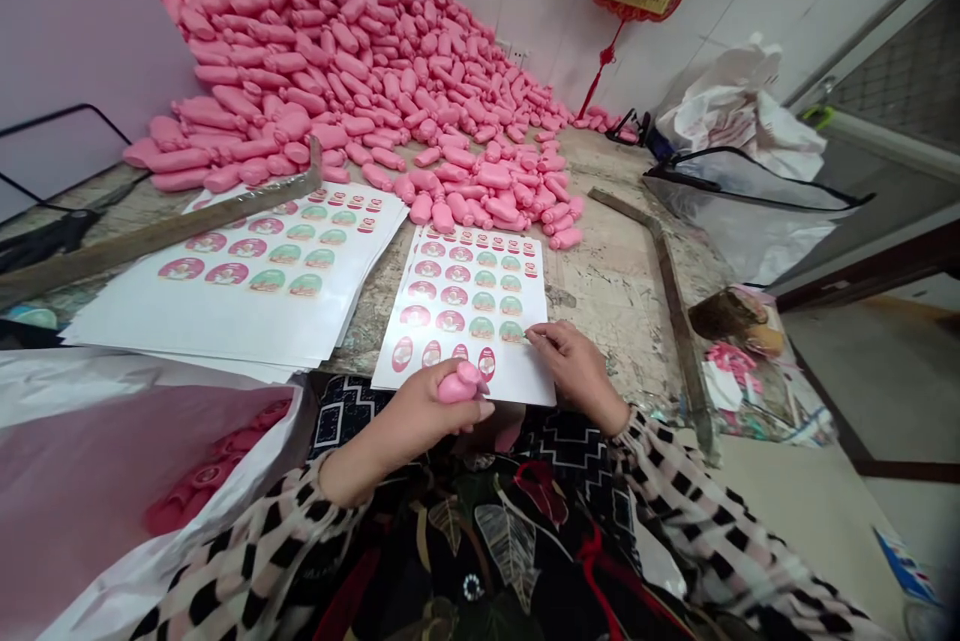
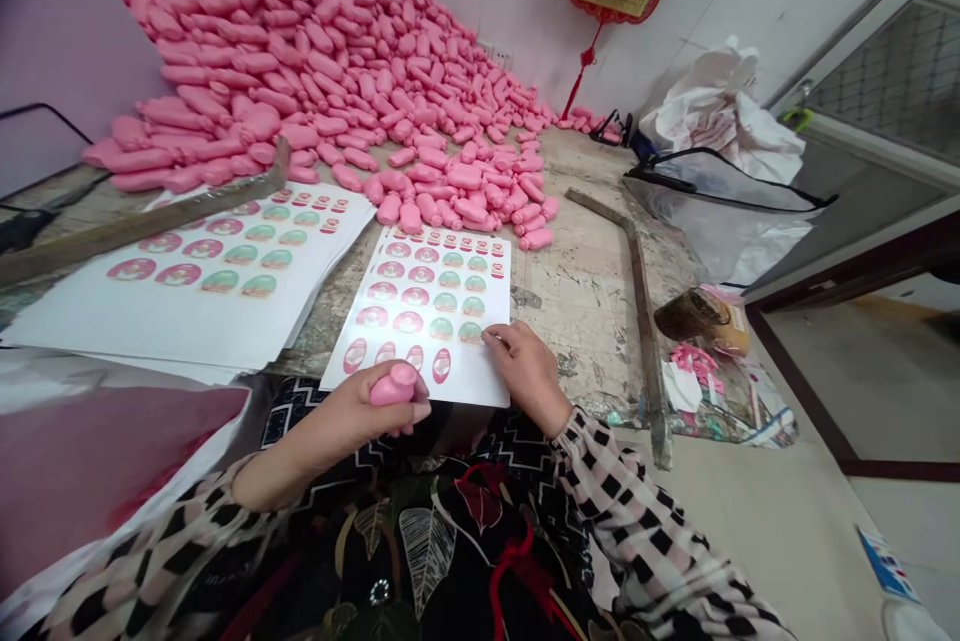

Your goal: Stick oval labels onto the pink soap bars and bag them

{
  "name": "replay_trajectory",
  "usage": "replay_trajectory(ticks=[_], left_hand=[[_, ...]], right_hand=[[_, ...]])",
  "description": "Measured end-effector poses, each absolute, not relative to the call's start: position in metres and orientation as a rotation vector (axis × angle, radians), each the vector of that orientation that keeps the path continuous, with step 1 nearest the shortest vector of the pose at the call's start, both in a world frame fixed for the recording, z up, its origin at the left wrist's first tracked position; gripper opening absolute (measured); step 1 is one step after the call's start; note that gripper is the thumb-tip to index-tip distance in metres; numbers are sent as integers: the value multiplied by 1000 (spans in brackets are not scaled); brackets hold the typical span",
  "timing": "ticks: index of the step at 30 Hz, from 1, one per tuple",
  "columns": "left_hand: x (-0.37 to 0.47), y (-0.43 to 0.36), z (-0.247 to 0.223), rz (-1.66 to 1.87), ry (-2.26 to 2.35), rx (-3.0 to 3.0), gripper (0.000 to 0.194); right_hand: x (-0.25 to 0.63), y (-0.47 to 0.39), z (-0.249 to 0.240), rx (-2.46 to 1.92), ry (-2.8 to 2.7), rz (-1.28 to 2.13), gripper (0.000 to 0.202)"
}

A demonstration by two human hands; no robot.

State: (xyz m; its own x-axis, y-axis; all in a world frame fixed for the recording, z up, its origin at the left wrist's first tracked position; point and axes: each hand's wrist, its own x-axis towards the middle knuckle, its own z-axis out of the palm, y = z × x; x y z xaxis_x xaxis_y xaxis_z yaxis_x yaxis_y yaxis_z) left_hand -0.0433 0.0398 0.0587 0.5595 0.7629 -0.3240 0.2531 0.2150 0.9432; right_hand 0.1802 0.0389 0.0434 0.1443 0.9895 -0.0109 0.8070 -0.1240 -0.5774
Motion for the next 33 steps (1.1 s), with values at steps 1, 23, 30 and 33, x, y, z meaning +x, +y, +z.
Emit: replay_trajectory(ticks=[1, 23, 30, 33], left_hand=[[-43, 43, 59, 476, 1042, 1532, 19], [-41, 26, 23, -39, 1185, 2717, 53], [-38, 24, 18, 5, 1213, 2721, 51], [-33, 23, 19, -32, 1260, 2701, 51]], right_hand=[[181, 39, 41, -2011, -1770, 486, 25], [151, 31, 40, -2084, -2150, 195, 24], [153, 26, 30, -2002, -2073, 268, 22], [147, 21, 24, -2015, -1908, 351, 22]])
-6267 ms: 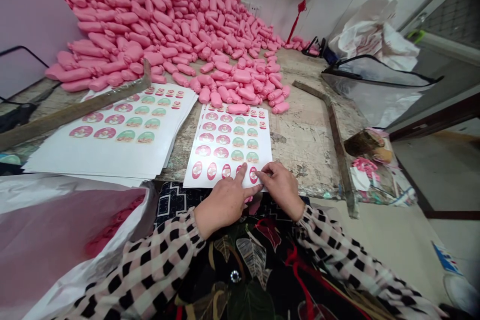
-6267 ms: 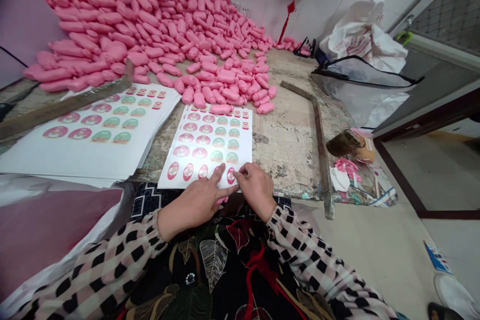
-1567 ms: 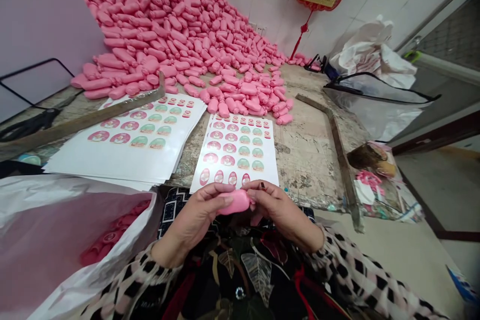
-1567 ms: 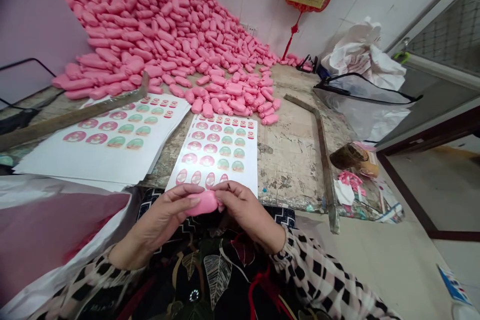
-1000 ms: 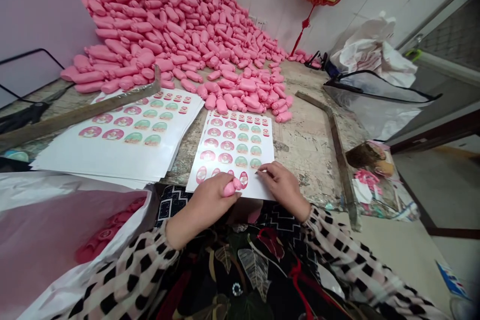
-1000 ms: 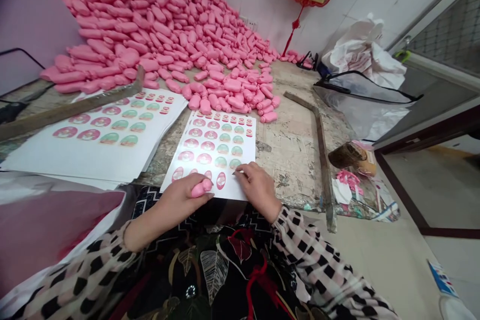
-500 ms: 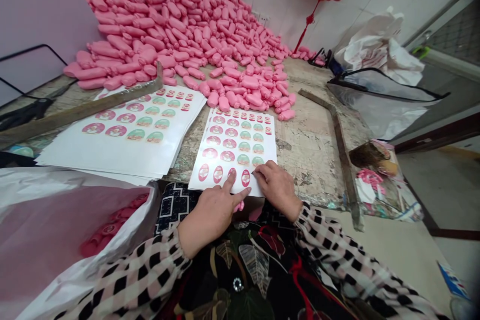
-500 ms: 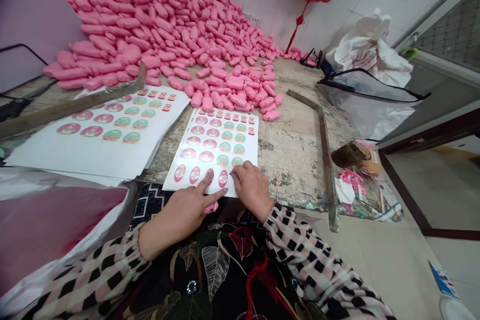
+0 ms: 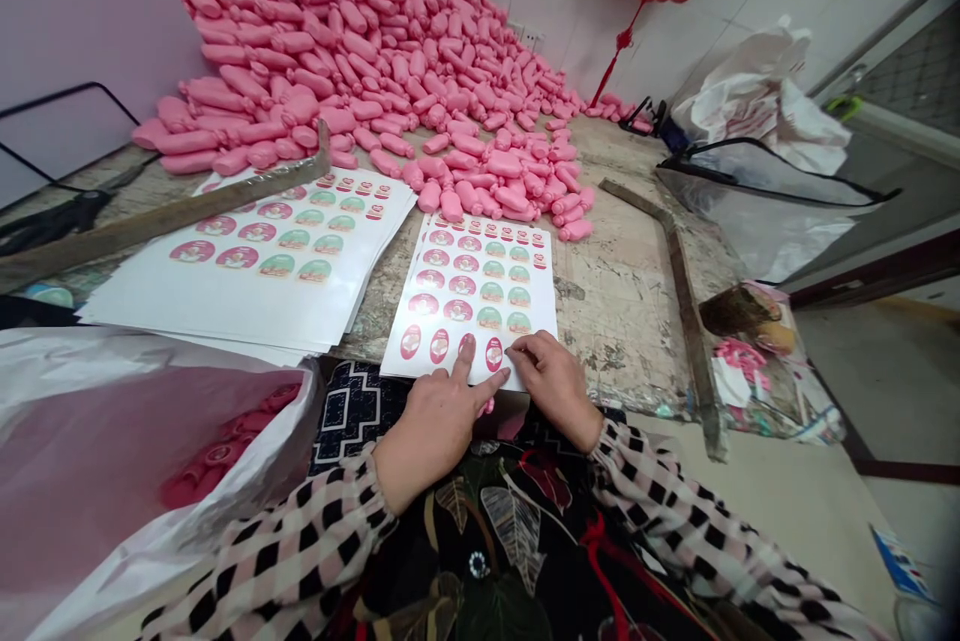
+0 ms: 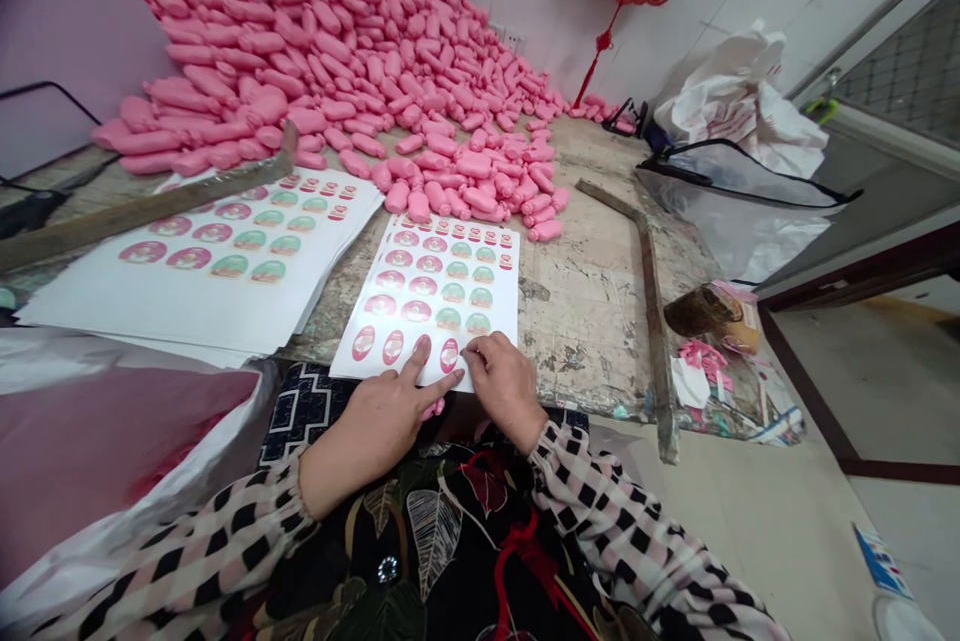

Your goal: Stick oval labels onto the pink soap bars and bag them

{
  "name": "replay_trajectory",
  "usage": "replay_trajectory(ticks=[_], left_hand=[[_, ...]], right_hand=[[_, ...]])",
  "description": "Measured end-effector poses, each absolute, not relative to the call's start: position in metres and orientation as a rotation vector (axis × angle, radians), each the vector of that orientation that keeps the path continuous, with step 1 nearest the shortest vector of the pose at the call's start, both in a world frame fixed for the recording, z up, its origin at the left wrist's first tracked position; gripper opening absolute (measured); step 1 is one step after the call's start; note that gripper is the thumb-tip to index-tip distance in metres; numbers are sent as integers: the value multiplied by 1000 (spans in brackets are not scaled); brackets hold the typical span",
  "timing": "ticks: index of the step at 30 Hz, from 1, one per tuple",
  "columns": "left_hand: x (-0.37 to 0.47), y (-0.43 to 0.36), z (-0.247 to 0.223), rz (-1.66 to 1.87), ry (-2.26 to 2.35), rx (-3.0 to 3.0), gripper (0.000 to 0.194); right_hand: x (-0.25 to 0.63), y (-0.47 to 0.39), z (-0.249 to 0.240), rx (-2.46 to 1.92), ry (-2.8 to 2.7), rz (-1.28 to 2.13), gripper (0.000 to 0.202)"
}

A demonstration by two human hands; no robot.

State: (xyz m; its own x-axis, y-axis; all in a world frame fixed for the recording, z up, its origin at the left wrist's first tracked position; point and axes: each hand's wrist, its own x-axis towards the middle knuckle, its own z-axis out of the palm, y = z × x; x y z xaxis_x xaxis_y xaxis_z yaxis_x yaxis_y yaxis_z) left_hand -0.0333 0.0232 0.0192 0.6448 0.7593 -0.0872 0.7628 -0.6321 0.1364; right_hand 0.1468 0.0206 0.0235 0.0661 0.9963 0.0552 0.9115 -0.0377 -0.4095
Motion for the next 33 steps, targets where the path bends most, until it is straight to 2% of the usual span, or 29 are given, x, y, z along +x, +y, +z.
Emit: replay_trajectory(ticks=[8, 16, 21, 24, 27, 30, 33], left_hand=[[-28, 21, 25, -54, 1314, 2687, 64], [-26, 20, 24, -47, 1329, 2703, 63], [-36, 21, 27, 90, 1254, 2584, 50], [-47, 25, 38, 466, 1191, 2229, 46], [-50, 33, 52, 753, 1048, 1460, 48], [-42, 49, 60, 782, 773, 726, 51], [-27, 65, 63, 796, 659, 394, 45]], right_hand=[[137, 29, 28, -2198, -1792, 369, 24], [125, 26, 58, -2014, -1998, 8, 26], [141, 36, 64, -1922, -1665, 221, 24], [156, 43, 63, -1810, -1399, 541, 26], [156, 46, 66, -1607, -1199, 798, 27], [145, 44, 74, -1481, -1158, 914, 26], [134, 42, 84, -1424, -1214, 936, 25]])
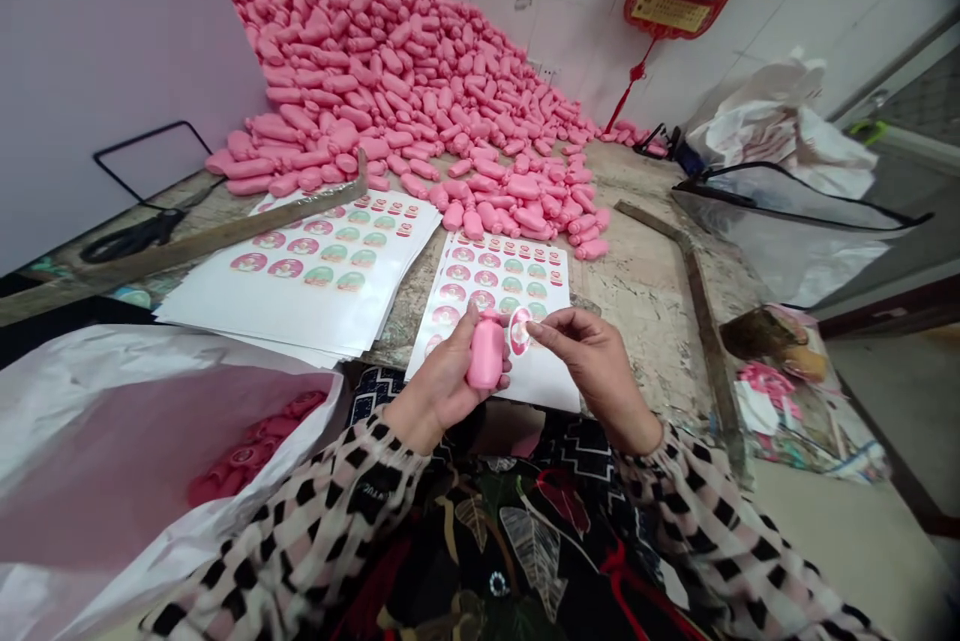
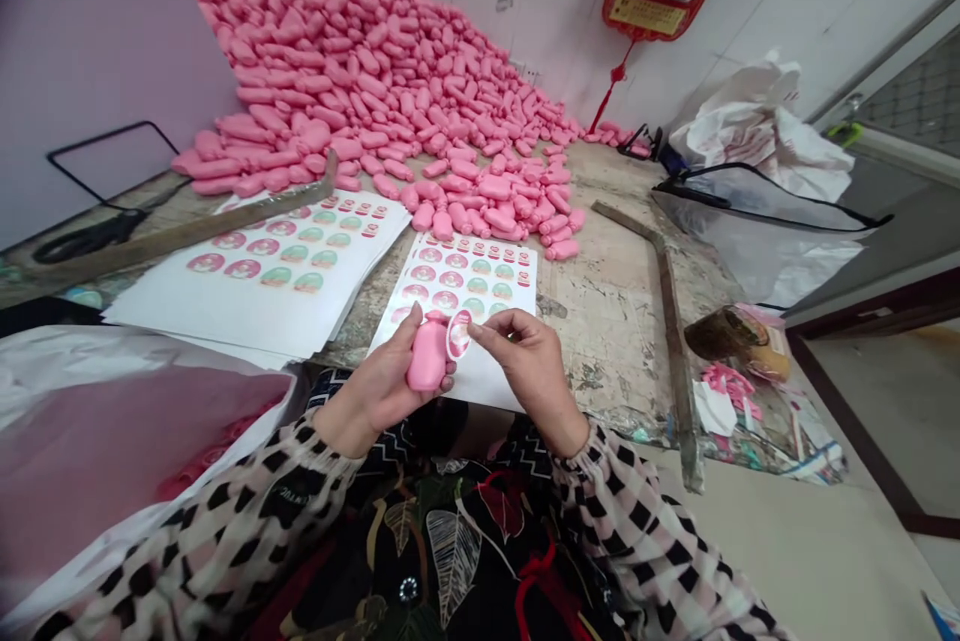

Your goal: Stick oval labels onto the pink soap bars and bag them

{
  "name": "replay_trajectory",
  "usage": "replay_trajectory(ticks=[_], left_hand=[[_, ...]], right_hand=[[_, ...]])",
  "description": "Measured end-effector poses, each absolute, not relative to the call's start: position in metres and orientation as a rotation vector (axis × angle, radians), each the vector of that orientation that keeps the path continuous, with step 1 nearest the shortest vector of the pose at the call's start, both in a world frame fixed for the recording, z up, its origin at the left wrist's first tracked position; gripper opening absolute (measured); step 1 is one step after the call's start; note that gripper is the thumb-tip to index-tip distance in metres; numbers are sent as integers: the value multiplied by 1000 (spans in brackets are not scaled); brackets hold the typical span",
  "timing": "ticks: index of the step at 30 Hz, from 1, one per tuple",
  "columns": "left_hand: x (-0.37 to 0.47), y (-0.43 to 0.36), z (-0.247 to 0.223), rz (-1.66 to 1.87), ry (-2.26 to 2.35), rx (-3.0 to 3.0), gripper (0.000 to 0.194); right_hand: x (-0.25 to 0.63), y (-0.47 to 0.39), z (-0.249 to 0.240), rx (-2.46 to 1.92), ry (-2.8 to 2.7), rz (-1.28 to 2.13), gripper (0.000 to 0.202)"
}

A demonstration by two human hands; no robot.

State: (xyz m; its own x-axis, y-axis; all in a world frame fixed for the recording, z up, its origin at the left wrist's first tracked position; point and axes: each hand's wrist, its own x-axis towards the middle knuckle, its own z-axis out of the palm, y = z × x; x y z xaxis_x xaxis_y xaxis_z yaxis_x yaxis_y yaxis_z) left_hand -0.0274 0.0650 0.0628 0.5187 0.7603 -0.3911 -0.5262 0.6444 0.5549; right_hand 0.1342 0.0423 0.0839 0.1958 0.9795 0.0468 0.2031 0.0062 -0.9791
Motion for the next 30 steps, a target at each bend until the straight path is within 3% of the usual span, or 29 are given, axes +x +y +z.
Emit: replay_trajectory(ticks=[11, 24, 30], left_hand=[[-9, 74, 65, 822, 624, 368, 58], [-7, 72, 65, 889, 645, 412, 60], [-8, 72, 64, 942, 640, 455, 59]], right_hand=[[128, 42, 84, -1471, -1418, 749, 23], [126, 46, 71, -1531, -1504, 722, 26], [125, 34, 86, -1664, -1856, 211, 25]])
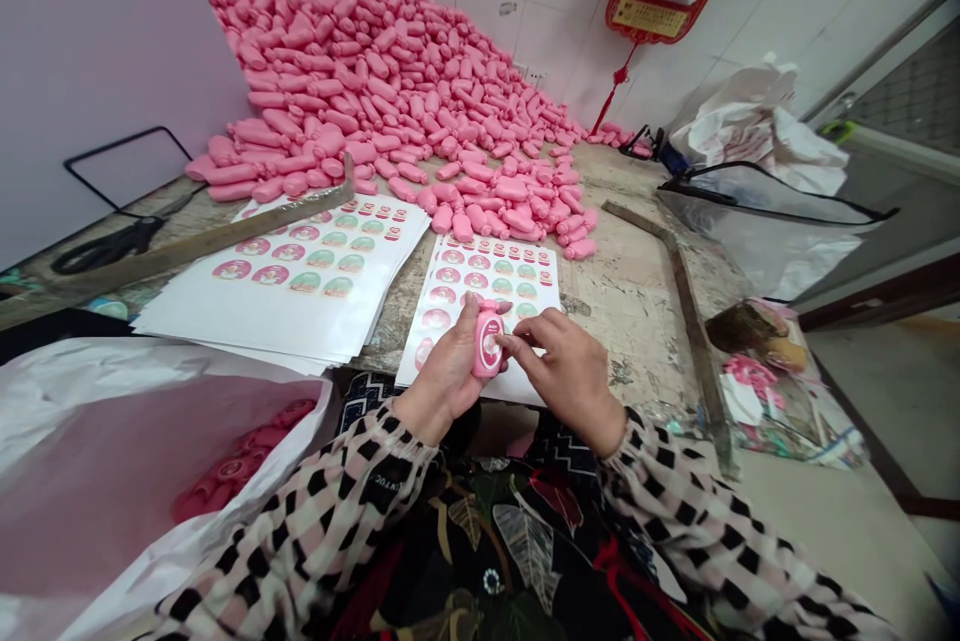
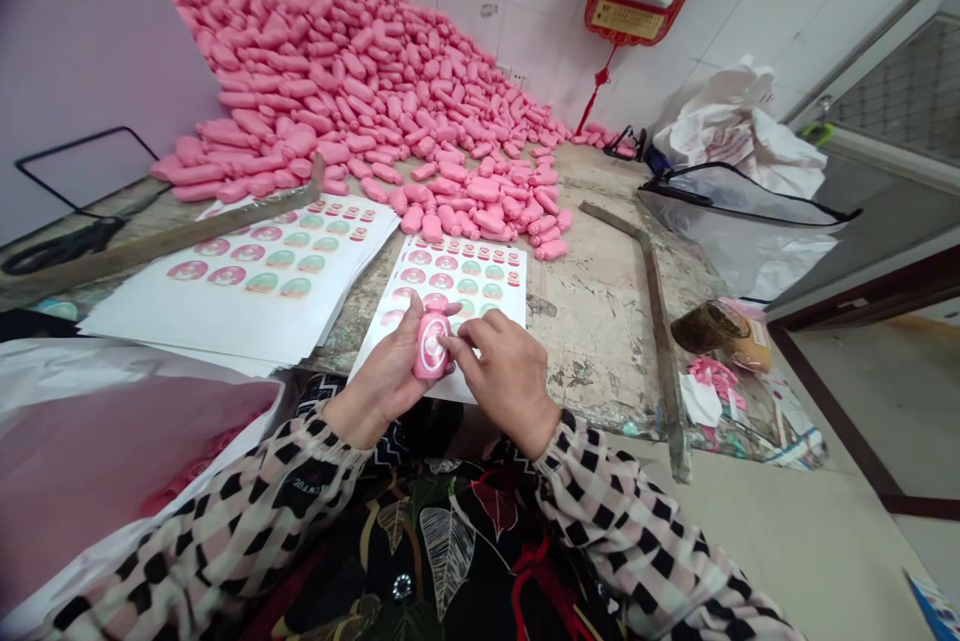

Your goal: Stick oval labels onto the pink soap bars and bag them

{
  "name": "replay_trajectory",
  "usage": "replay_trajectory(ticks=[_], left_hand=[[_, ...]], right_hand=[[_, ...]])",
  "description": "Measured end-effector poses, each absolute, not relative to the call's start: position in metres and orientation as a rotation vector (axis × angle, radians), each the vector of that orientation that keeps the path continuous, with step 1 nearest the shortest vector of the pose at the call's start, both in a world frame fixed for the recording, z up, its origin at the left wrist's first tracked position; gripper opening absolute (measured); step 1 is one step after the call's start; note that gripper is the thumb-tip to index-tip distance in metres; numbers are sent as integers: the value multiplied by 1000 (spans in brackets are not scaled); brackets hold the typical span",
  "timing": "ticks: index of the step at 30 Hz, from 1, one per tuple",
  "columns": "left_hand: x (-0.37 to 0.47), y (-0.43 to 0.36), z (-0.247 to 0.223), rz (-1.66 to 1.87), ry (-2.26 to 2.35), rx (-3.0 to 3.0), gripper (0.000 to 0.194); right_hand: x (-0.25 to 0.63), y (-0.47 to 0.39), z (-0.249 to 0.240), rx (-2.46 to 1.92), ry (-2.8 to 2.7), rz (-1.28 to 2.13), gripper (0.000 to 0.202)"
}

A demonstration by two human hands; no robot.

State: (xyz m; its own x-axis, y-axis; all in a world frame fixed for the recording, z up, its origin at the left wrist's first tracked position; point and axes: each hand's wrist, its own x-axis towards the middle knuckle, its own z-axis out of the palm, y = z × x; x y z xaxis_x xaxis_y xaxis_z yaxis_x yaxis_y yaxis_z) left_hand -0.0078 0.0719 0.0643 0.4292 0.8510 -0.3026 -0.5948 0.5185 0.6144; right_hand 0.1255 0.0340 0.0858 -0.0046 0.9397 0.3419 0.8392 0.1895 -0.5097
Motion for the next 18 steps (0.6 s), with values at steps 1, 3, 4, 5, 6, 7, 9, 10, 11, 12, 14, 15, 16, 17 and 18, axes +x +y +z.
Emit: replay_trajectory(ticks=[1, 3, 4, 5, 6, 7, 9, 10, 11, 12, 14, 15, 16, 17, 18], left_hand=[[-8, 72, 64, 944, 641, 462, 59], [-9, 71, 65, 928, 648, 470, 60], [-8, 70, 65, 918, 652, 472, 60], [-7, 70, 65, 914, 657, 473, 60], [-6, 69, 66, 919, 660, 473, 59], [-4, 69, 65, 933, 659, 477, 58], [0, 68, 64, 964, 653, 489, 53], [2, 67, 64, 968, 656, 498, 52], [2, 67, 64, 958, 661, 511, 52], [2, 66, 63, 937, 668, 526, 53], [-1, 65, 64, 863, 668, 566, 55], [-3, 64, 64, 822, 652, 593, 55], [-6, 63, 64, 785, 627, 623, 53], [-9, 62, 64, 755, 597, 655, 48], [-11, 61, 64, 735, 568, 685, 42]], right_hand=[[127, 33, 87, -1695, -1891, 114, 26], [130, 34, 88, -1743, -1864, 82, 27], [131, 35, 87, -1752, -1800, 161, 28], [131, 38, 85, -1743, -1708, 299, 29], [130, 41, 84, -1711, -1596, 482, 31], [129, 44, 82, -1653, -1474, 692, 33], [123, 49, 78, -1485, -1238, 1073, 35], [119, 51, 77, -1404, -1145, 1216, 34], [116, 52, 75, -1341, -1071, 1316, 33], [114, 53, 74, -1301, -1013, 1382, 33], [112, 54, 73, -1273, -936, 1458, 33], [112, 54, 72, -1272, -912, 1480, 33], [114, 54, 72, -1272, -899, 1495, 32], [115, 55, 71, -1273, -894, 1500, 32], [117, 55, 71, -1276, -893, 1498, 32]])
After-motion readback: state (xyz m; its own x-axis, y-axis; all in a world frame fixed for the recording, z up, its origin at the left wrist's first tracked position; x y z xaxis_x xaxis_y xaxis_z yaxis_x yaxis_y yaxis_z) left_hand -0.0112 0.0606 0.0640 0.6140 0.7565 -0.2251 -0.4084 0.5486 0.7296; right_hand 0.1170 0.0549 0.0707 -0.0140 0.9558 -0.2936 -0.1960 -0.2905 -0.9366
